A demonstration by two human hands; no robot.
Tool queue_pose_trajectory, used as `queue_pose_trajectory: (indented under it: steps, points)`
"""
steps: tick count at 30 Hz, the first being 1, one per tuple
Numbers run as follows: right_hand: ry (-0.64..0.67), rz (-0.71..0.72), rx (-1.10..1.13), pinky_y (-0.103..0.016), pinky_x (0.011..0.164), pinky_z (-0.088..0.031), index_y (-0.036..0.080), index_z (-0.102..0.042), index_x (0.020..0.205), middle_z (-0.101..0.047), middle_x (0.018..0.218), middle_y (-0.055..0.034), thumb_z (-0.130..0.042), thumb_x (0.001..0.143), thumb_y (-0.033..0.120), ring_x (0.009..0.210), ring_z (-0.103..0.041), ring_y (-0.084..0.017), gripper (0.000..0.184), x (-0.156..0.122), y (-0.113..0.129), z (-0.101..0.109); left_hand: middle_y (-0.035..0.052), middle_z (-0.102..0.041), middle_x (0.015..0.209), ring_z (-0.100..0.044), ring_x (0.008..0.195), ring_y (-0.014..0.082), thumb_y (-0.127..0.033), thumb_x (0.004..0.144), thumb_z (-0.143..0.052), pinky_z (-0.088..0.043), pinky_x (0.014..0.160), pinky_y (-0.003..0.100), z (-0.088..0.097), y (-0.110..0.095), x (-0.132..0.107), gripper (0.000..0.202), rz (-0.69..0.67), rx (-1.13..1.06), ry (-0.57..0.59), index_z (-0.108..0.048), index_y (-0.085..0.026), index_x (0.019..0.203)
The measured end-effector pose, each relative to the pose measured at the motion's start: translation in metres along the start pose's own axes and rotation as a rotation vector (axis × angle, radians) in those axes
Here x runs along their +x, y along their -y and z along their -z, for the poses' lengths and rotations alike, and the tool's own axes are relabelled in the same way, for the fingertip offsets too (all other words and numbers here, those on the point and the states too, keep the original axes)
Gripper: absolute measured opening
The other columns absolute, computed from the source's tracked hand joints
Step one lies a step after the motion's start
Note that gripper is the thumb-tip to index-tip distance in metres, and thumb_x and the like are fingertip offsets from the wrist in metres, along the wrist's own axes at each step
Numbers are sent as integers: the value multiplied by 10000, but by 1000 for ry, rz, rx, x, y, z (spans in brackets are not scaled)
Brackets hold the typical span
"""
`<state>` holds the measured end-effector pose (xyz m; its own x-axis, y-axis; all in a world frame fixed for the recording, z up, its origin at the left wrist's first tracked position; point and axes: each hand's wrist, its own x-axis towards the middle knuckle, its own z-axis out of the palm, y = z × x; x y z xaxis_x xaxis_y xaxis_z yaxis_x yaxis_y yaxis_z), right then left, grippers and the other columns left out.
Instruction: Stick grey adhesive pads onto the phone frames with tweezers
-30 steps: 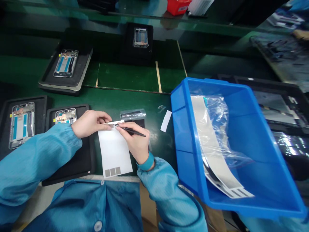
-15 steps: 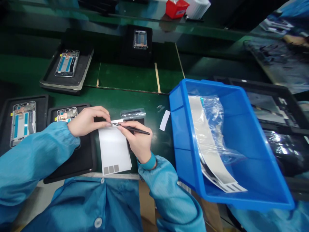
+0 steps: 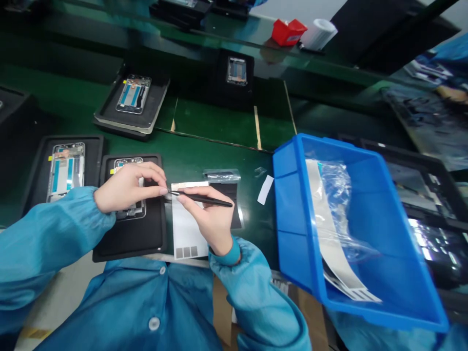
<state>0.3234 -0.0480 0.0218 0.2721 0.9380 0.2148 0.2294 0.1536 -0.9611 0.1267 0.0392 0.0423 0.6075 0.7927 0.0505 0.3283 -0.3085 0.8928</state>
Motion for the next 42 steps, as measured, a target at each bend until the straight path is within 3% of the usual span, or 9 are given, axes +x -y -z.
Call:
queue_pose_trajectory:
  steps: [4, 8, 12, 15, 19, 23, 27, 33, 42]
  points:
    - [-15, -9, -53, -360, 723, -637, 248, -784, 803, -806, 803, -18, -866, 726, 241, 757, -775, -227, 113, 0, 5, -14, 26, -715, 981, -653, 923, 178, -319, 834, -734, -487, 865, 318, 15, 4, -13, 137, -3, 58, -62, -744, -202, 904]
    - [-24, -69, -12, -353, 707, -631, 232, -774, 786, -797, 795, -27, -878, 710, 272, 749, -769, -223, 135, 2, 7, -30, 49, -699, 1042, -624, 979, 228, -371, 849, -736, -480, 878, 376, 26, 6, -52, 293, -18, 424, -90, -688, -183, 1069]
    - [42, -207, 38, -298, 624, -617, 221, -771, 782, -778, 733, -18, -887, 700, 284, 648, -746, -185, 156, 6, 10, -54, 82, -683, 995, -593, 924, 282, -354, 857, -727, -464, 761, 409, 16, 13, -96, 295, -50, 837, 88, -680, -147, 1063]
    - [109, -308, 36, -275, 588, -603, 207, -766, 780, -761, 695, -15, -889, 689, 289, 603, -727, -170, 174, 12, 12, -77, 86, -683, 996, -585, 871, 256, -245, 919, -637, -452, 720, 395, 2, 21, -110, 183, -76, 892, 25, -671, -131, 1058]
    - [199, -391, 3, -276, 576, -598, 186, -752, 760, -761, 694, -32, -878, 690, 300, 606, -721, -174, 184, 21, 8, -101, 80, -678, 972, -574, 857, 248, -239, 942, -596, -445, 699, 391, -7, 27, -112, 167, -99, 816, -27, -660, -126, 1047]
    - [232, -424, 6, -279, 588, -609, 182, -748, 777, -758, 680, -28, -878, 691, 311, 594, -717, -169, 203, 30, 0, -110, 81, -670, 1009, -567, 878, 242, -266, 953, -583, -458, 718, 389, 4, 30, -112, 217, -64, 701, -132, -645, -131, 1110]
    - [250, -419, -5, -301, 590, -620, 181, -747, 784, -759, 687, -32, -883, 688, 355, 600, -722, -180, 241, 38, -2, -114, 123, -651, 1030, -557, 886, 265, -275, 950, -579, -472, 746, 411, 14, 35, -110, 315, 48, 799, -280, -628, -93, 1203]
    - [235, -428, -50, -289, 608, -629, 186, -757, 777, -783, 751, -43, -869, 709, 322, 629, -734, -176, 189, 39, 1, -118, 157, -634, 1062, -556, 895, 285, -303, 938, -589, -480, 759, 420, 10, 36, -105, 450, 138, 919, -279, -582, -54, 1313]
    - [220, -430, -72, -303, 607, -646, 201, -762, 765, -791, 757, -41, -861, 712, 286, 637, -750, -196, 141, 38, 2, -120, 169, -634, 1090, -555, 908, 288, -294, 935, -584, -476, 771, 426, 8, 36, -105, 464, 162, 933, -261, -562, -58, 1334]
